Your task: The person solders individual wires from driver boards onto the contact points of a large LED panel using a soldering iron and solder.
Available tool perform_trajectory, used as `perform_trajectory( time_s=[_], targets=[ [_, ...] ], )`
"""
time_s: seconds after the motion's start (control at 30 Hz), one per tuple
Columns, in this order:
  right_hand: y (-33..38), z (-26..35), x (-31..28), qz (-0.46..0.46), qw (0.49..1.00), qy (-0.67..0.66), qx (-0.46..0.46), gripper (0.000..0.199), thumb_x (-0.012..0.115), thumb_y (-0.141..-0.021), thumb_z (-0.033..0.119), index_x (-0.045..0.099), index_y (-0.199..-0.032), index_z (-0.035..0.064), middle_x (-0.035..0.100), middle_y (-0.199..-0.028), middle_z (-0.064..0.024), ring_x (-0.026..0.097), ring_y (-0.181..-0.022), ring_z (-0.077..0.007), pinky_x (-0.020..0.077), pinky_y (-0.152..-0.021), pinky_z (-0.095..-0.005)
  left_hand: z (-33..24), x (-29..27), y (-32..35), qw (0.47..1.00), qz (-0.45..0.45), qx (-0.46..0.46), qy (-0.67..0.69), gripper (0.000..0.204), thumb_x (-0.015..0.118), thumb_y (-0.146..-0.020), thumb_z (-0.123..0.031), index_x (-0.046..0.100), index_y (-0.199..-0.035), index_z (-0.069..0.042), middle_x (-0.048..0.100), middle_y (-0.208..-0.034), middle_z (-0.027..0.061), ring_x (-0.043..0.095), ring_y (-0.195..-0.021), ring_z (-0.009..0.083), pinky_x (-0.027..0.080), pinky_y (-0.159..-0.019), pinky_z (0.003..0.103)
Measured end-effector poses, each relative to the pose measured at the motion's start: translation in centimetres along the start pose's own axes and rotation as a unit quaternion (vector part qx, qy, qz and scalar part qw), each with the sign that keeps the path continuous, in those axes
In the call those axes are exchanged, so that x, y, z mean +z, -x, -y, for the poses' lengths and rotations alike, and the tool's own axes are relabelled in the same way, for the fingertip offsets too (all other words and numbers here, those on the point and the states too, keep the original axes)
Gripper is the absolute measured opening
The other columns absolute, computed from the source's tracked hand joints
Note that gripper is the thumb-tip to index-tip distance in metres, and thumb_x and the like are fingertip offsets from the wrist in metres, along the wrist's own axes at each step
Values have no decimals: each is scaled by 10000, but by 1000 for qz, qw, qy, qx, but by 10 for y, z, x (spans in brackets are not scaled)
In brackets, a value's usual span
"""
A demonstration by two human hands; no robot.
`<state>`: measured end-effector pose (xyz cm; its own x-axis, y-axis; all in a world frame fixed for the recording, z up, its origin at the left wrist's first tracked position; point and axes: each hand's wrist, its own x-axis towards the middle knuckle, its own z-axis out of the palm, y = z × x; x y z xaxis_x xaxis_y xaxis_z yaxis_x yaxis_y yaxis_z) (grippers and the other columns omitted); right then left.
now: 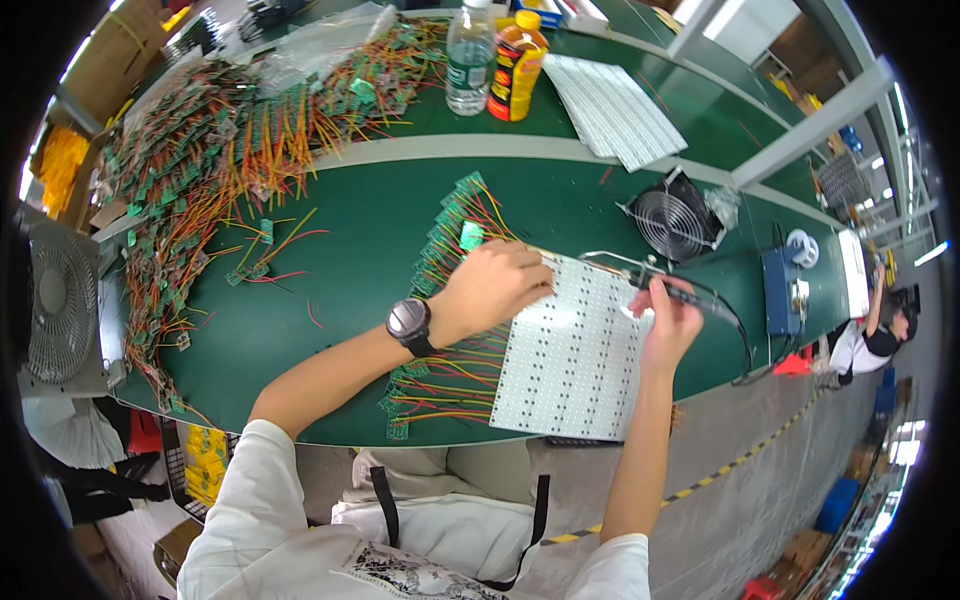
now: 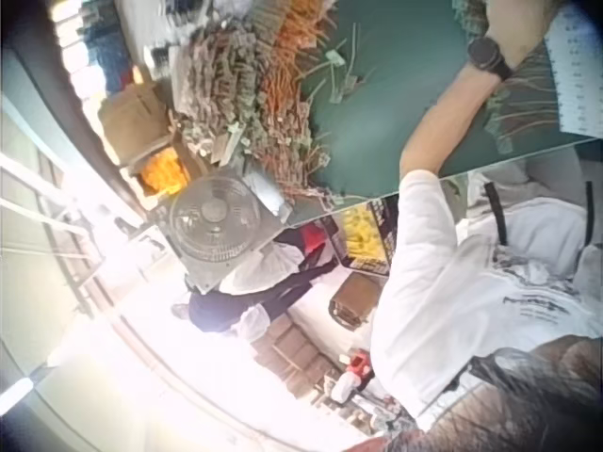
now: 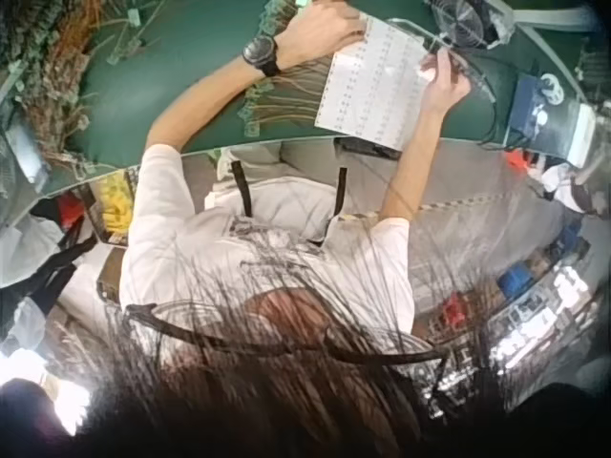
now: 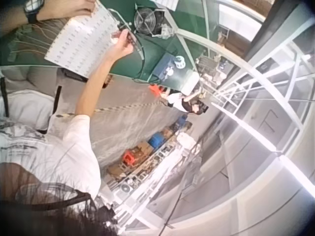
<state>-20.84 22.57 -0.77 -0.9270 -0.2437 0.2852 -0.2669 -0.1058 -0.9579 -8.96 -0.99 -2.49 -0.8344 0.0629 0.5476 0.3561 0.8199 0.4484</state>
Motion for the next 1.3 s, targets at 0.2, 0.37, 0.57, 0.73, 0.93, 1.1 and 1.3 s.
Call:
perform_trajectory(
  time_s=[0.2, 0.37, 0.57, 0.73, 0.93, 1.1, 1.3],
  targets=[
    [10, -29, -12, 28, 992, -79, 90, 173, 628, -931, 97, 628, -1039, -38, 657, -735, -92, 604, -574, -154, 451, -540, -269, 3, 5, -5, 1000, 24, -16, 2, 130, 665, -856, -207, 673, -833, -79, 622, -806, 62, 629, -794, 260, 508, -714, 388],
    [9, -26, -11, 45, 989, -72, 119, 184, 632, -933, 118, 630, -1034, -35, 658, -729, -90, 596, -572, -155, 428, -531, -266, 2, 3, -4, 1000, 25, -12, -6, 78, 680, -820, -148, 681, -830, -71, 632, -809, 53, 630, -780, 259, 519, -706, 382],
    [11, -28, -15, 52, 990, -84, 105, 159, 649, -914, 68, 626, -997, -65, 668, -738, -131, 626, -577, -164, 477, -535, -265, -1, 7, -7, 1000, 14, -13, -4, 64, 698, -796, -111, 669, -829, -63, 638, -820, 53, 627, -757, 265, 520, -695, 389],
    [9, -30, -18, 57, 990, -73, 102, 166, 655, -910, 72, 627, -989, -71, 662, -739, -128, 630, -586, -166, 487, -542, -268, -3, 7, -10, 1000, 14, -15, -11, 72, 697, -809, -109, 658, -825, -51, 628, -814, 66, 621, -740, 275, 508, -673, 391],
    [9, -28, -15, 71, 990, -65, 104, 186, 672, -908, 89, 627, -984, -74, 664, -740, -133, 636, -592, -169, 497, -552, -266, -3, 6, -10, 1000, 20, -12, 0, 60, 691, -812, -91, 651, -829, -50, 615, -785, 73, 614, -719, 274, 499, -657, 379],
    [9, -25, -15, 79, 990, -62, 103, 183, 675, -906, 86, 627, -981, -74, 663, -739, -133, 638, -596, -170, 503, -557, -269, -2, 6, -11, 1000, 20, -4, -4, 51, 687, -810, -77, 649, -822, -46, 613, -782, 74, 611, -711, 274, 495, -648, 376],
    [10, -25, -13, 81, 989, -56, 107, 177, 666, -910, 80, 627, -986, -74, 661, -740, -131, 639, -600, -170, 506, -560, -270, -3, 5, -10, 999, 27, -17, 2, 56, 690, -809, -78, 649, -823, -43, 615, -783, 76, 611, -709, 273, 492, -641, 380]
  ],
)
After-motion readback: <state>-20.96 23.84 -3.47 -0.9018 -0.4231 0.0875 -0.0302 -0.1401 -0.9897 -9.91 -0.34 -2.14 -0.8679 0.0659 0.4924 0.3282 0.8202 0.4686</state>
